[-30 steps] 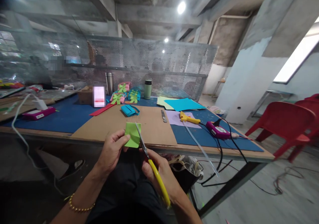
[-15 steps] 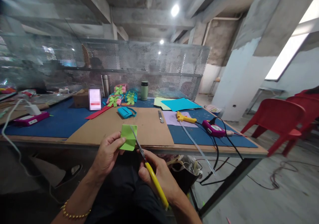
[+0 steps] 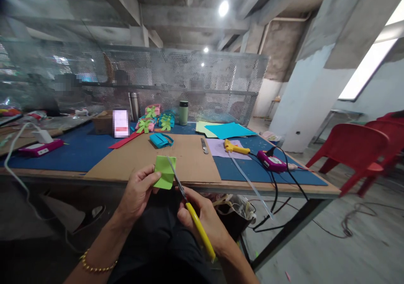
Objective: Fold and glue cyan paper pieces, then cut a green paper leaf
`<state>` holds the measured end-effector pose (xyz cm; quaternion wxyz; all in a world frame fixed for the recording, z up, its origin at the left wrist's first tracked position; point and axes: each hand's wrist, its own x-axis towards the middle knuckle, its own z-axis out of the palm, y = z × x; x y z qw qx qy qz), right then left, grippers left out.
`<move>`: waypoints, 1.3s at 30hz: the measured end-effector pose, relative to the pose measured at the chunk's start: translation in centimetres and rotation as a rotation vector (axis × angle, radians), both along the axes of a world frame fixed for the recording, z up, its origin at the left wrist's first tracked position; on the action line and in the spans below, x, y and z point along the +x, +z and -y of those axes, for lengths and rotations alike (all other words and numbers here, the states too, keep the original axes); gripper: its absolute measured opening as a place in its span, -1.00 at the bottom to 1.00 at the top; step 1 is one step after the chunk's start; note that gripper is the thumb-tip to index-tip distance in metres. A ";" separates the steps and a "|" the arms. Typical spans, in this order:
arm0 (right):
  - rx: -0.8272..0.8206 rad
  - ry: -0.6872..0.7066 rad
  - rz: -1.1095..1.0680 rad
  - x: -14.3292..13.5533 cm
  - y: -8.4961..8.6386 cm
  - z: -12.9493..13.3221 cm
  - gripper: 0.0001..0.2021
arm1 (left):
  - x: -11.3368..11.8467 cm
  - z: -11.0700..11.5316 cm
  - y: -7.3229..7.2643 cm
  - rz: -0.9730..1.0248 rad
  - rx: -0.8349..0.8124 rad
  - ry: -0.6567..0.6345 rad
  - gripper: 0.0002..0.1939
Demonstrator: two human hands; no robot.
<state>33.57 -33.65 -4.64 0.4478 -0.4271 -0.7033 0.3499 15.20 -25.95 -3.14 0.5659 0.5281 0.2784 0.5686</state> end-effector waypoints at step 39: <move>-0.061 -0.007 -0.033 0.6 -0.8 -0.2 -0.36 | -0.2 0.2 -0.2 -0.010 0.006 -0.022 -0.77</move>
